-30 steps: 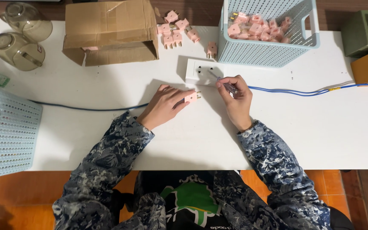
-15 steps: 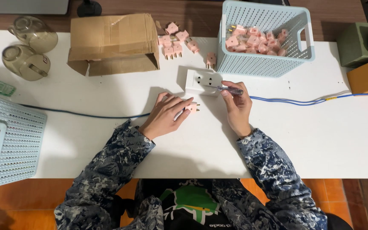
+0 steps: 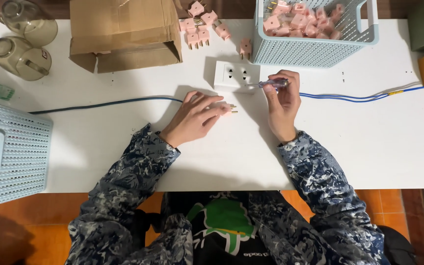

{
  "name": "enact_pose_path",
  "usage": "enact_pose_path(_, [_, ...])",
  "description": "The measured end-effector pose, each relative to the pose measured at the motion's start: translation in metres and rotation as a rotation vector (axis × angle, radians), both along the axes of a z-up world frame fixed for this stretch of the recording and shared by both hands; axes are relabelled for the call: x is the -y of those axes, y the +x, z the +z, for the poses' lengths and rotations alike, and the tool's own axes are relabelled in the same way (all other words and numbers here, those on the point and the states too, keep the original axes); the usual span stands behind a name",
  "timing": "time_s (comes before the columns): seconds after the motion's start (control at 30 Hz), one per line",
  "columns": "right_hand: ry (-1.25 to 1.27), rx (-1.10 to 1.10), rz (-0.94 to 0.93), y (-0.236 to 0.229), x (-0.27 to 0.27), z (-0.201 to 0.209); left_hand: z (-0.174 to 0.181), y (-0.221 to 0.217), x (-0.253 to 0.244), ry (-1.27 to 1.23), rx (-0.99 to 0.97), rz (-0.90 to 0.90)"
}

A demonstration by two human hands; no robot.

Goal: The person assembles a pink electrical plug by inserting exposed wire ends into the terminals and tightening the screws with a screwdriver. The person then picks up a white power strip and places it on the table.

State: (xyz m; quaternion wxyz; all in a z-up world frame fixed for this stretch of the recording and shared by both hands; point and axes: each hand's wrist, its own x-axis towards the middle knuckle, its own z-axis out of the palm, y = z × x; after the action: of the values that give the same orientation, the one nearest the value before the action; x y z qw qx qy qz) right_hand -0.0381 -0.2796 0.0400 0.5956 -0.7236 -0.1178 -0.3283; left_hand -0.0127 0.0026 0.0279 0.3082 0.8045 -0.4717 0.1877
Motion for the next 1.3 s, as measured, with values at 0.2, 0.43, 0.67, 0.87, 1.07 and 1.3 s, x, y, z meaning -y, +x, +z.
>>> enact_pose_path(0.2, [0.009,0.013,0.177,-0.01,-0.006,0.006,-0.029,0.002,0.008,0.085,-0.01,-0.036])
enact_pose_path(0.43, [0.036,0.035,0.283,-0.029,-0.013,-0.002,-0.023,-0.004,0.009,0.038,-0.173,-0.053])
enact_pose_path(0.67, [-0.095,0.062,0.402,-0.022,-0.019,-0.017,-0.036,-0.002,0.01,0.011,-0.116,-0.04])
enact_pose_path(0.87, [-0.136,0.063,0.419,-0.022,-0.021,-0.021,-0.038,-0.002,0.01,0.005,-0.086,-0.032])
enact_pose_path(1.07, [-0.185,0.082,0.433,-0.021,-0.02,-0.017,-0.033,-0.002,0.01,0.015,-0.086,-0.041])
enact_pose_path(1.3, [-0.168,0.089,0.453,-0.021,-0.023,-0.016,-0.031,-0.003,0.009,0.025,-0.091,-0.048])
